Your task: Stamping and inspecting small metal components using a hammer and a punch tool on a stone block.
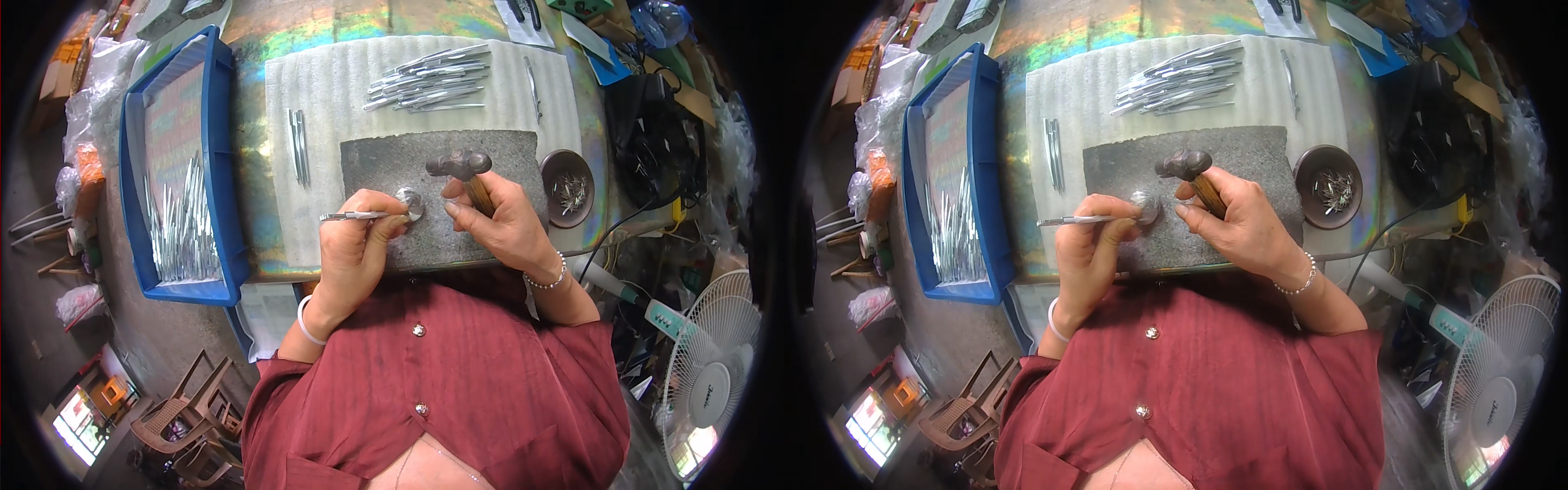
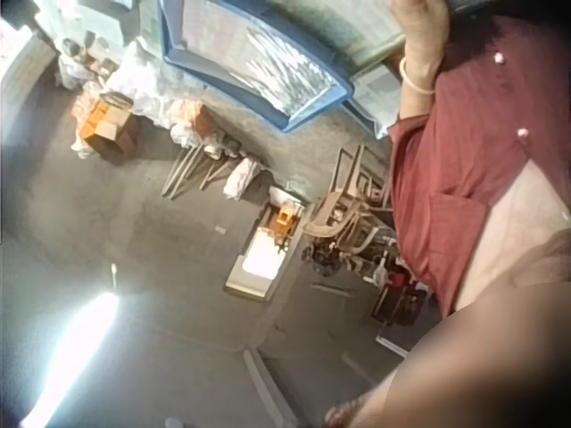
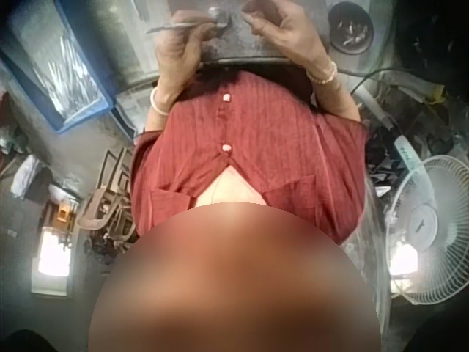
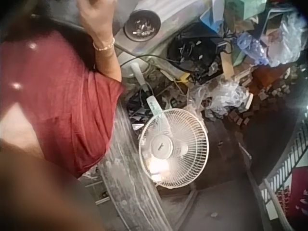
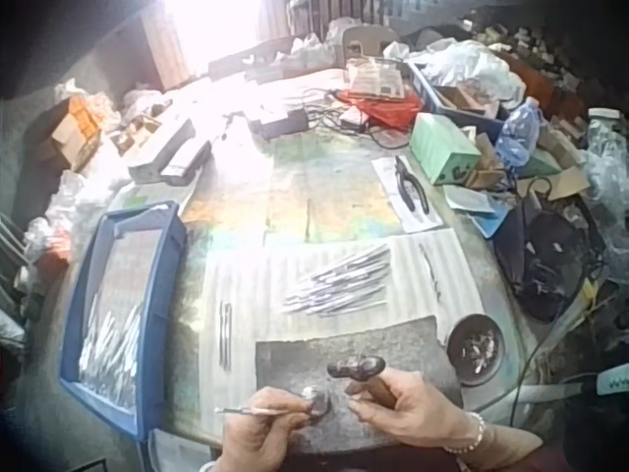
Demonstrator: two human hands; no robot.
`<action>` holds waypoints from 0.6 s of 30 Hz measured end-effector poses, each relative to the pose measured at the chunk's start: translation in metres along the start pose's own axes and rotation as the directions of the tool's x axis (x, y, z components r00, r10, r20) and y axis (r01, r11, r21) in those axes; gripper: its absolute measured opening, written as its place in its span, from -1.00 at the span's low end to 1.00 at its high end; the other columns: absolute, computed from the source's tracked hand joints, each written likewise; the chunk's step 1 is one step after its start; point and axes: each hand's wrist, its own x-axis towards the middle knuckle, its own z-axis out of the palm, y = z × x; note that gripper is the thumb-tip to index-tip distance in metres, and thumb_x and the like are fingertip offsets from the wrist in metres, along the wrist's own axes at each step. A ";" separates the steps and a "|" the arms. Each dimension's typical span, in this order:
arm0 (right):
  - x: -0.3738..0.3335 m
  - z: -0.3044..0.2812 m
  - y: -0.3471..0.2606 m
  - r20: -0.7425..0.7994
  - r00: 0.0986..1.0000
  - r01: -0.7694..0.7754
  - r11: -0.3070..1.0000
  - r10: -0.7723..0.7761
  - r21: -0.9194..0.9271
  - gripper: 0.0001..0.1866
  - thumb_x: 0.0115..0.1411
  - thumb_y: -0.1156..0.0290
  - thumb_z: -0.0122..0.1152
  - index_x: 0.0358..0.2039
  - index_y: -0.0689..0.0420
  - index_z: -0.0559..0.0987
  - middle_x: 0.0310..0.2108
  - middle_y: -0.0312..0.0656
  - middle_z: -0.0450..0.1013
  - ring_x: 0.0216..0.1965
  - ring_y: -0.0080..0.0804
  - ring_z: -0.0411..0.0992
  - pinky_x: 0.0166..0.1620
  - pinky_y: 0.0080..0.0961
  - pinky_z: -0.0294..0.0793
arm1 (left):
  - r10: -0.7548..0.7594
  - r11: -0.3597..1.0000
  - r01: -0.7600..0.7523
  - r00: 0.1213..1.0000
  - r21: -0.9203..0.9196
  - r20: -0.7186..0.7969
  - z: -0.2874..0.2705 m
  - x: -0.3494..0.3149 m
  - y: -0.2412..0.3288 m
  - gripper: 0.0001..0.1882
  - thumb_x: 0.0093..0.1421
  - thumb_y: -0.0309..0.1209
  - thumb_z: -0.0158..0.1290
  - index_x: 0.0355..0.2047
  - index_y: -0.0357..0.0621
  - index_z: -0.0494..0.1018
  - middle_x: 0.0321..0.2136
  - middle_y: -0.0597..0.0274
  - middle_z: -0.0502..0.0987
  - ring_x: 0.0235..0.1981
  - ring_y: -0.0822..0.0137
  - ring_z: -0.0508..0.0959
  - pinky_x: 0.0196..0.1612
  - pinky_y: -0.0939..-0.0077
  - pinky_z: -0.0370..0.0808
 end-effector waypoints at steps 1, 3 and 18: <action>0.000 0.001 0.001 0.001 1.000 0.013 1.000 -0.013 0.012 -0.79 0.14 0.49 0.18 -0.23 0.31 0.47 -0.62 -0.40 0.27 -0.54 -0.73 0.21 -0.46 -0.68 0.26 | -0.003 1.000 0.003 1.000 -0.009 -0.008 0.000 0.000 0.000 -0.92 0.13 -0.70 0.04 -0.38 -0.30 0.43 -0.50 0.19 0.46 -0.54 0.44 0.50 -0.47 0.62 0.43; 0.001 0.001 0.002 0.001 1.000 0.012 1.000 -0.012 0.015 -0.79 0.14 0.48 0.18 -0.23 0.31 0.47 -0.62 -0.39 0.27 -0.54 -0.73 0.21 -0.46 -0.67 0.26 | -0.004 1.000 0.004 1.000 0.006 -0.005 0.000 0.000 0.001 -0.92 0.13 -0.70 0.04 -0.38 -0.30 0.43 -0.50 0.19 0.46 -0.55 0.44 0.50 -0.47 0.62 0.43; -0.011 0.004 -0.022 0.136 0.990 -0.090 0.930 0.044 0.355 -0.65 0.26 0.55 -0.02 0.06 0.27 0.29 -0.32 -0.21 0.40 -0.62 -0.69 0.24 -0.55 -0.77 0.27 | 0.257 0.875 -0.275 0.961 0.399 0.099 0.002 0.005 0.010 -0.78 -0.03 -0.75 0.02 -0.37 -0.23 0.41 -0.47 0.09 0.47 -0.52 0.19 0.54 -0.49 0.46 0.48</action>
